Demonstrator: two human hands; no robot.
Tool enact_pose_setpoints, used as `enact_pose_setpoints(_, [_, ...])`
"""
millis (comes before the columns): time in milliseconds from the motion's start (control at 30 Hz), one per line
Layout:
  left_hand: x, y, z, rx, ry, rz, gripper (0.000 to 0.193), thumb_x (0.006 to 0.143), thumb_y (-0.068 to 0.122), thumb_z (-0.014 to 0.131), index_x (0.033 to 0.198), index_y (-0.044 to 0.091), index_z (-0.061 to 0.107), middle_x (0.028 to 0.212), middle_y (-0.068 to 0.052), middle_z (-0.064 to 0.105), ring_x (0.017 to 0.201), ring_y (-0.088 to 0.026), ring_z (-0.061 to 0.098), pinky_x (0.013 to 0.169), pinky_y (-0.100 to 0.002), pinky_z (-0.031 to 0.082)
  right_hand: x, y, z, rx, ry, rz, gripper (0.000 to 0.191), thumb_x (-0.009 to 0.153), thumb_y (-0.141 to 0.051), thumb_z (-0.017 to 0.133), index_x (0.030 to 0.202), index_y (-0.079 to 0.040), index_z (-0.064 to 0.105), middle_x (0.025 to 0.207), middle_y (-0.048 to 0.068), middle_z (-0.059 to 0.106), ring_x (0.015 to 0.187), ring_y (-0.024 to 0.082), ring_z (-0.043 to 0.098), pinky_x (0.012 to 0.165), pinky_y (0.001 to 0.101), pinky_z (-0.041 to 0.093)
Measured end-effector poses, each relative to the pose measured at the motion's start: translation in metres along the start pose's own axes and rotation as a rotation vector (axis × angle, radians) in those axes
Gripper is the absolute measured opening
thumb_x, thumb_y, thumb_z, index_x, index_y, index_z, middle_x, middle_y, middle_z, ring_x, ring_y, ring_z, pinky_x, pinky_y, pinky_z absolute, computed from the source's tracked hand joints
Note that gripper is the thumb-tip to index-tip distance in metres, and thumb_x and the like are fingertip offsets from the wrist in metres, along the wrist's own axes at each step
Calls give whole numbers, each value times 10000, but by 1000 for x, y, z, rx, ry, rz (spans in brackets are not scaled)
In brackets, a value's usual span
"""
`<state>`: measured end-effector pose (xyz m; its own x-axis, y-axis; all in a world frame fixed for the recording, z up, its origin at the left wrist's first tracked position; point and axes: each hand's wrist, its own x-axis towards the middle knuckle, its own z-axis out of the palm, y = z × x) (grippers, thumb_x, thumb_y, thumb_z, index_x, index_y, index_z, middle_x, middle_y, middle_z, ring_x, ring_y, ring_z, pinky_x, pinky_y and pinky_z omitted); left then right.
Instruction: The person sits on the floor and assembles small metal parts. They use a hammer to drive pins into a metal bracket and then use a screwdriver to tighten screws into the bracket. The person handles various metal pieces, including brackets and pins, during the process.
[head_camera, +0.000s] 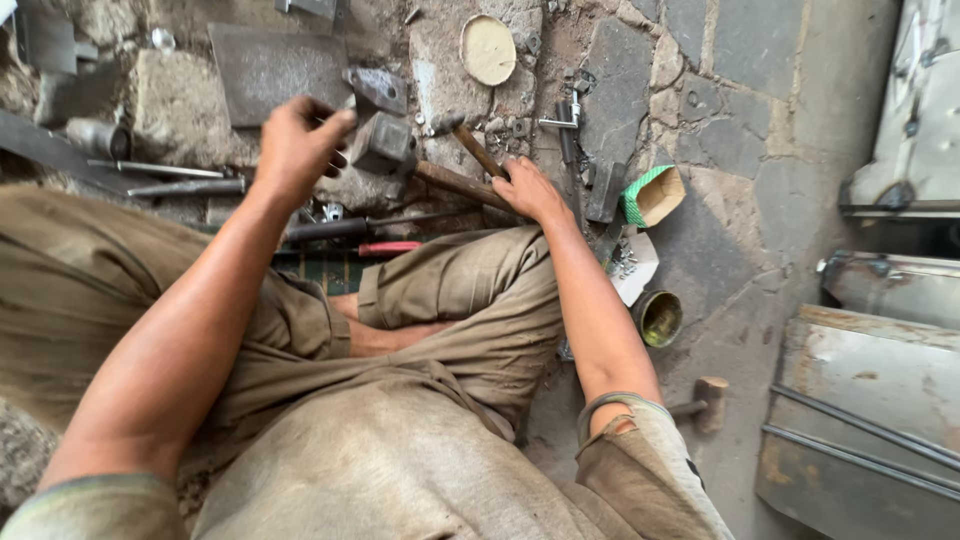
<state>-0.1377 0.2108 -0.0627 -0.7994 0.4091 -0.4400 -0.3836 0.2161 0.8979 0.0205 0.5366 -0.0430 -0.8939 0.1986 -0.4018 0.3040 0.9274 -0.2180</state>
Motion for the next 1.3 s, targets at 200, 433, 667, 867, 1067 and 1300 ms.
enact_pose_setpoints(200, [68, 13, -7, 821, 97, 507, 267, 964, 296, 750, 1080, 56, 771, 1052, -148, 730, 971, -318, 693, 863, -483, 554, -5, 6, -12, -98, 227, 79, 369, 1078, -371, 518, 1166, -26, 615, 916, 158, 712, 757, 318, 716, 731, 457, 586])
enact_pose_setpoints(433, [139, 18, 57, 1802, -259, 518, 603, 722, 643, 813, 891, 65, 808, 1162, -147, 657, 1129, -291, 578, 870, -427, 516, -111, -19, -48, 694, 364, 89, 510, 1021, -346, 590, 1382, 3, 501, 847, 66, 659, 710, 166, 648, 618, 324, 558])
enact_pose_setpoints(667, [66, 52, -14, 650, -230, 227, 334, 1023, 340, 749, 1130, 23, 755, 920, -166, 744, 787, -239, 691, 741, -453, 547, -182, -62, -8, 704, 413, 190, 622, 1029, -159, 656, 1596, -101, 408, 745, 69, 656, 588, 157, 604, 563, 316, 523])
enact_pose_setpoints(867, [-13, 51, -3, 518, -333, -140, 296, 989, 239, 719, 1118, -22, 769, 869, -139, 764, 689, -189, 677, 637, -365, 551, -159, -80, -12, 307, 653, -265, 673, 1119, -164, 648, 1666, -170, 256, 1084, 111, 724, 802, 179, 678, 695, 318, 575])
enact_pose_setpoints(1067, [-12, 38, 4, 411, -208, 18, 313, 965, 206, 735, 1166, -32, 712, 856, -129, 763, 661, -158, 720, 616, -331, 582, -131, -87, -5, 195, 577, -247, 616, 1098, -187, 653, 1636, -240, 356, 956, 118, 696, 714, 209, 641, 625, 369, 577])
enact_pose_setpoints(1300, [-8, 30, 6, 400, -189, 46, 281, 947, 192, 760, 1106, -39, 739, 844, -129, 768, 689, -143, 729, 647, -322, 569, -107, -90, 19, 7, 451, -195, 568, 1120, -250, 617, 1619, -294, 350, 813, 66, 641, 570, 178, 547, 452, 330, 500])
